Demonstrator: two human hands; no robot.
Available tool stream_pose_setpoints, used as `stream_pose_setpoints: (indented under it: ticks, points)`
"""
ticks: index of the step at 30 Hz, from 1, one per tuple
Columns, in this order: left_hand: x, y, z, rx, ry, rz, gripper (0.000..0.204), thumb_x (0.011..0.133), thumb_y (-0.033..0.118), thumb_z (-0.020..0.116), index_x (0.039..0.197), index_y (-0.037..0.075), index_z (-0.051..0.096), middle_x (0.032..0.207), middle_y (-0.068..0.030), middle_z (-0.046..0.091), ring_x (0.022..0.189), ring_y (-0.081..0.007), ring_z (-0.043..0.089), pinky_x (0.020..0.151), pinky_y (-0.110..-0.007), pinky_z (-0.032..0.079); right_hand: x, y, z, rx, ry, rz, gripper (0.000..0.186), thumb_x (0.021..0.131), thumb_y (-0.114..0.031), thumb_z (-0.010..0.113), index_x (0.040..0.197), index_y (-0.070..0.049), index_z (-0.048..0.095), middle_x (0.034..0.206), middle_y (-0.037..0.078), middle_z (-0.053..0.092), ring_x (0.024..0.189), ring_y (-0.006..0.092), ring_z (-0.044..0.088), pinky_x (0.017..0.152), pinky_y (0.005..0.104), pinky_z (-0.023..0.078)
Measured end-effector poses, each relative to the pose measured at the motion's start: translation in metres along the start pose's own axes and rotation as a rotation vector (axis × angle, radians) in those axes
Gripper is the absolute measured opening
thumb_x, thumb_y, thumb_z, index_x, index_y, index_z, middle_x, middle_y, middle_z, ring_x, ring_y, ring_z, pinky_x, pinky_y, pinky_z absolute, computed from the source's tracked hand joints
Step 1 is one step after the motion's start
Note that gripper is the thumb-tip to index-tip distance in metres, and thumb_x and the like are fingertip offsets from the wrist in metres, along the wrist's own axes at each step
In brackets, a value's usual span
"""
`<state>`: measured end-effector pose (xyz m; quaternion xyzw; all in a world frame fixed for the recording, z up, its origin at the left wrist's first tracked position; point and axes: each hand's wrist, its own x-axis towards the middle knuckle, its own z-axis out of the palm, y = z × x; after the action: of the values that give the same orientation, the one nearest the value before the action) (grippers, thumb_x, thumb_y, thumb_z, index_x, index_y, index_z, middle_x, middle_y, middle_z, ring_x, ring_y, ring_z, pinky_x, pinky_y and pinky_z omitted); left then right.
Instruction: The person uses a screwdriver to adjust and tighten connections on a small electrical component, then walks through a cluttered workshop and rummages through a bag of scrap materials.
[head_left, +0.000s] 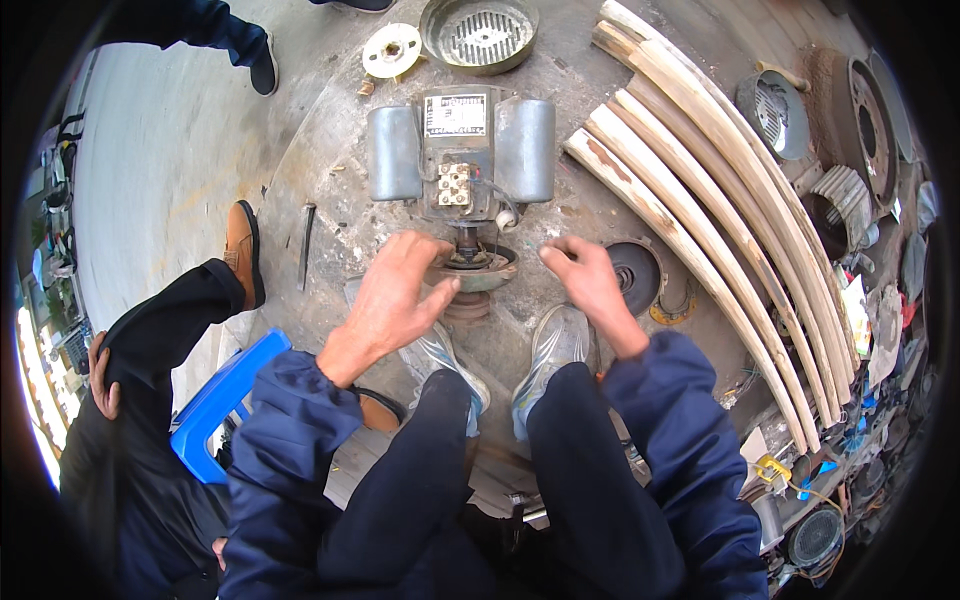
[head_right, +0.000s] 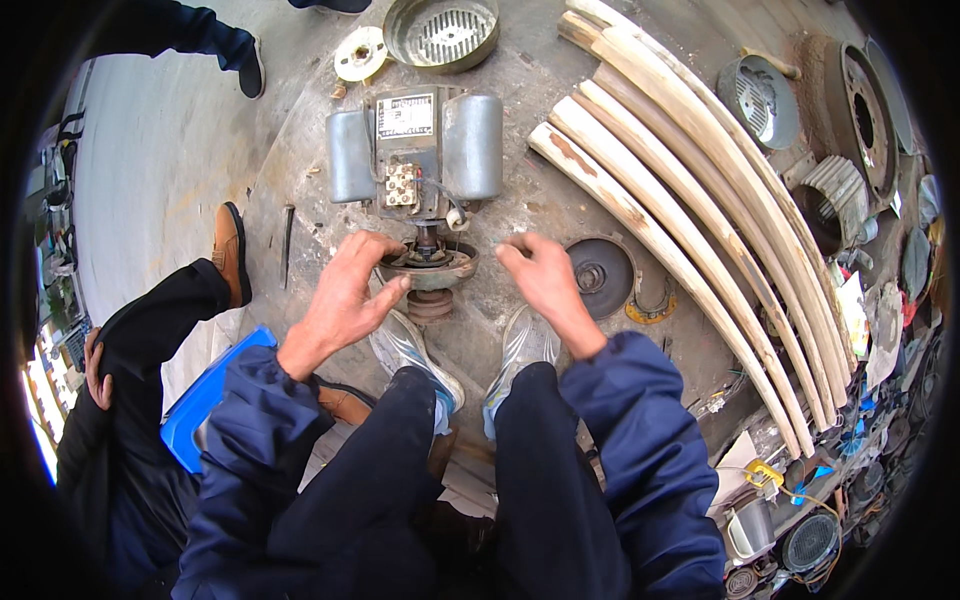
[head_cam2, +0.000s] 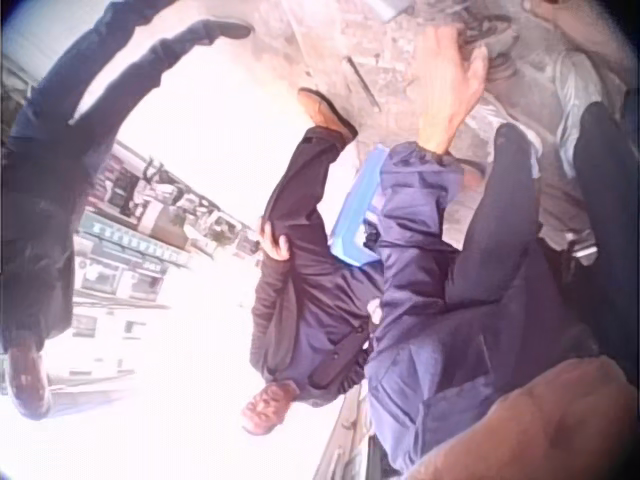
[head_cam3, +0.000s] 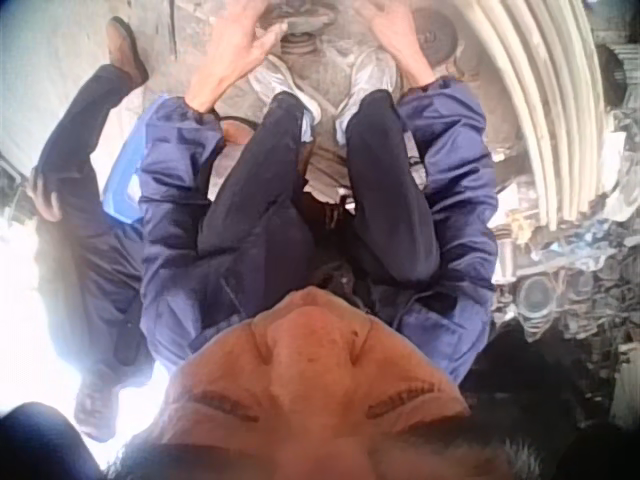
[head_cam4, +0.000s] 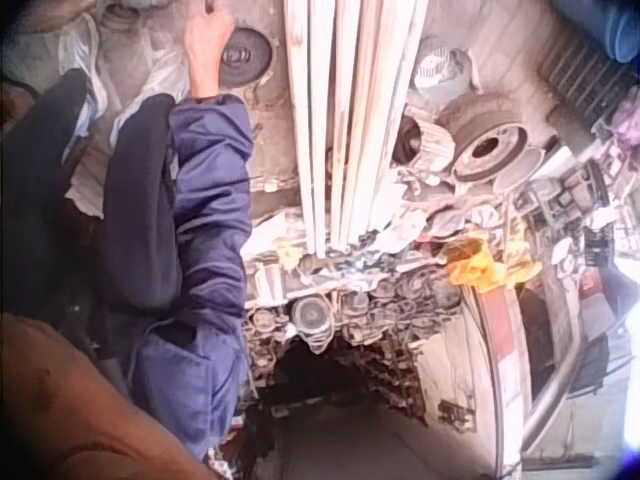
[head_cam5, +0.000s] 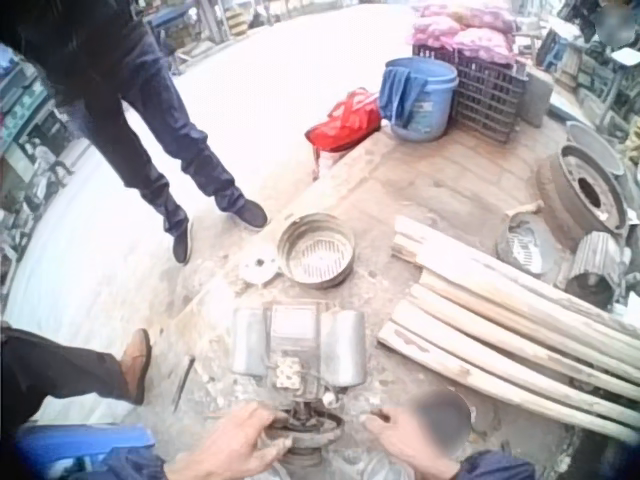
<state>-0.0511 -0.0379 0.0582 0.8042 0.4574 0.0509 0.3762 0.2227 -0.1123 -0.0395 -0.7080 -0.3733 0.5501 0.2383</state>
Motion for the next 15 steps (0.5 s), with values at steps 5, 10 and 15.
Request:
stream_pose_setpoints:
  ticks: [5, 10, 15]
  points:
    - [-0.012, -0.014, 0.051, -0.099, 0.161, -0.113, 0.043, 0.082, 0.024, 0.085, 0.116, 0.004, 0.067, 0.120, -0.0144, 0.065, 0.119, -0.0343, 0.058, 0.106, -0.046, 0.041, 0.045, -0.017, 0.052, -0.117, -0.181, 0.171, 0.046, 0.086, -0.038, 0.076, 0.105, 0.004, 0.078, 0.097, 0.024, 0.077, 0.093, 0.0334, 0.076, 0.085, 0.0432, 0.057]
    - [-0.014, -0.020, 0.064, -0.158, 0.220, -0.106, 0.038, 0.079, 0.027, 0.088, 0.105, 0.005, 0.071, 0.122, -0.0138, 0.065, 0.118, -0.0334, 0.057, 0.105, -0.046, 0.041, 0.051, -0.015, 0.052, -0.161, -0.218, 0.196, 0.043, 0.083, -0.035, 0.078, 0.099, 0.005, 0.078, 0.089, 0.023, 0.077, 0.086, 0.0332, 0.076, 0.081, 0.0444, 0.057]
    - [-0.015, -0.023, 0.062, -0.172, 0.236, -0.111, 0.037, 0.079, 0.026, 0.088, 0.103, 0.005, 0.071, 0.123, -0.0136, 0.065, 0.119, -0.0338, 0.056, 0.104, -0.046, 0.041, 0.060, -0.016, 0.058, -0.024, -0.261, 0.285, 0.038, 0.081, -0.020, 0.082, 0.100, 0.012, 0.075, 0.093, 0.019, 0.077, 0.088, 0.0254, 0.074, 0.081, 0.0401, 0.057]
